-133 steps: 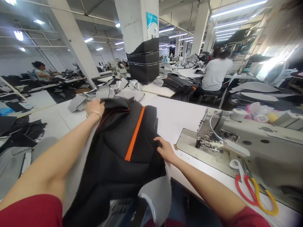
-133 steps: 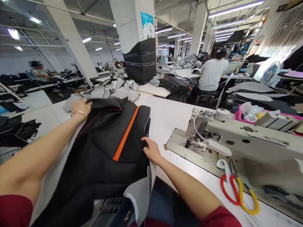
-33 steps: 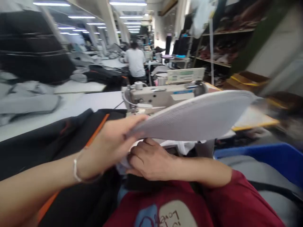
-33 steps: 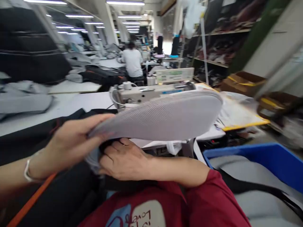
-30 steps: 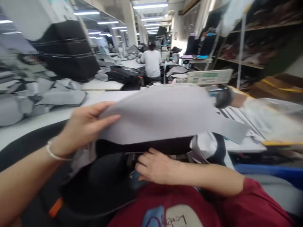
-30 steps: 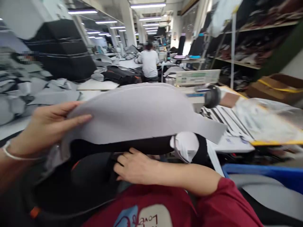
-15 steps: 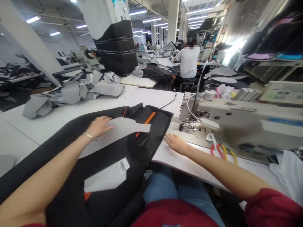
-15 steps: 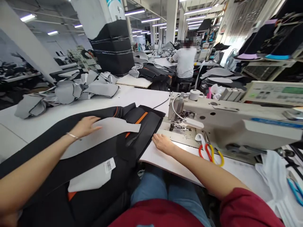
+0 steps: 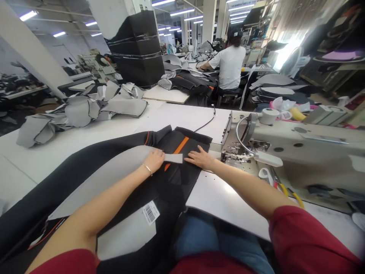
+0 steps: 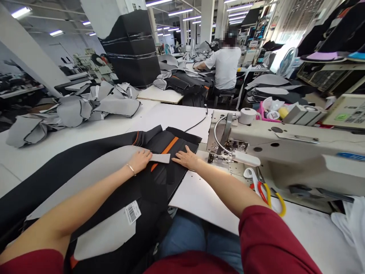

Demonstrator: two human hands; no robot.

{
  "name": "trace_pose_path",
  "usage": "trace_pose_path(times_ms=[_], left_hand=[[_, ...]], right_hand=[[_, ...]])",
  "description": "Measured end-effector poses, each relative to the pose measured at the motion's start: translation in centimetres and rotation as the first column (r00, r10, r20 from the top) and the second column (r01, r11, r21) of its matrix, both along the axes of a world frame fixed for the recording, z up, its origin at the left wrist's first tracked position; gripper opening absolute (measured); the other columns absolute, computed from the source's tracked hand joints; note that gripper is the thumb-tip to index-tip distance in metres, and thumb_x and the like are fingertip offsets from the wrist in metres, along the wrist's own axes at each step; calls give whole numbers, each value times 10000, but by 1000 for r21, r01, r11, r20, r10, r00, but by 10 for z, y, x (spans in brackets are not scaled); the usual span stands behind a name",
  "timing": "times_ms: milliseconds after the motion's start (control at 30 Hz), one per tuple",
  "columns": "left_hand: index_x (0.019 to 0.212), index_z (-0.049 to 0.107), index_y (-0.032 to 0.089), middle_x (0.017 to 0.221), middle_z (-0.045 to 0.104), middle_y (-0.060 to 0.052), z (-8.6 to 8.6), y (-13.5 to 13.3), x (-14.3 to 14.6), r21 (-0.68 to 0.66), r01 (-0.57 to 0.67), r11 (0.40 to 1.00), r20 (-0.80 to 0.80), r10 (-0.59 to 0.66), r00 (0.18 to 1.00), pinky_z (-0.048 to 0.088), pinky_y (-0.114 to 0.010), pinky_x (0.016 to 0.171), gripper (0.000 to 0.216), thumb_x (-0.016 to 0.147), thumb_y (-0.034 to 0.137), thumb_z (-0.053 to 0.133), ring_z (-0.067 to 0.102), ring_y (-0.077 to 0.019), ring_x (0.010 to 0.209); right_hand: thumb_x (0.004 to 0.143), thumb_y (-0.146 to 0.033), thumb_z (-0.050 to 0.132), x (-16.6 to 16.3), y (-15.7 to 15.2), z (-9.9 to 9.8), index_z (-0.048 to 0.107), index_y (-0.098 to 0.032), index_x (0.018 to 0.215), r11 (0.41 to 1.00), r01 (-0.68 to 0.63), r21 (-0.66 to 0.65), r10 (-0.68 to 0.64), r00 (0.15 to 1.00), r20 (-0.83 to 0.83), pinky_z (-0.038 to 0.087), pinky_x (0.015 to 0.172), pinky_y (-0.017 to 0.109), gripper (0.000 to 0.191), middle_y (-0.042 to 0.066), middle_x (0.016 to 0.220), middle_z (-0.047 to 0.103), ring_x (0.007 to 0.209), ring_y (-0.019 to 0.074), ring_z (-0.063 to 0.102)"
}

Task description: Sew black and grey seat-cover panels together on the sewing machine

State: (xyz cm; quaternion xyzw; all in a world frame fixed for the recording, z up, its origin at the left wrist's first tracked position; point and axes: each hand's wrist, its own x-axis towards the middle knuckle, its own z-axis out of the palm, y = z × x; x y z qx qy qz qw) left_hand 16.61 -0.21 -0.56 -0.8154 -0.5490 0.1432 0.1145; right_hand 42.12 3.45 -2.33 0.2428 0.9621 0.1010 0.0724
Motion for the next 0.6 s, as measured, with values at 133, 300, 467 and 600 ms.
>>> trace_pose_path(times_ms=[133, 300, 467, 600], left_hand=[[942, 560, 160, 894, 601, -106, 47, 24, -27, 90, -282, 955, 87, 274, 958, 417, -326, 677, 324, 794, 121, 274, 545, -217, 853], [1049, 485, 94, 942, 546, -75, 162, 31, -72, 490, -514, 704, 321, 403, 857, 391, -389, 689, 373, 812, 207, 220, 509, -257, 912], [1262, 301, 226, 999, 479, -68, 175, 6, -19, 639, -209, 740, 142, 154, 978, 371, -378, 677, 437, 849, 319, 193, 465, -297, 981], [1138, 445, 163, 868, 542, -97, 81, -17, 74, 156, 242, 958, -3, -244, 970, 386, -310, 619, 394, 867, 178, 159, 529, -195, 796]], right_hand=[[753, -112, 449, 6, -11, 2, 300, -219, 1274, 999, 4, -40, -5, 999, -42, 289, 892, 468, 552, 123, 1209, 430, 1122, 240, 376], [694, -280, 580, 12, -37, -3, 252, -247, 1302, 996, 11, -84, -14, 999, -32, 356, 810, 447, 691, 165, 1206, 384, 1125, 319, 341], [830, -184, 383, 2, -65, -16, 305, -221, 1283, 986, 157, -56, -166, 967, -193, 315, 870, 461, 461, 175, 1177, 420, 1149, 273, 342], [808, -208, 438, -10, -85, -33, 372, -192, 1245, 959, 267, -95, -283, 898, -338, 266, 922, 472, 442, 182, 1216, 406, 1158, 265, 337]])
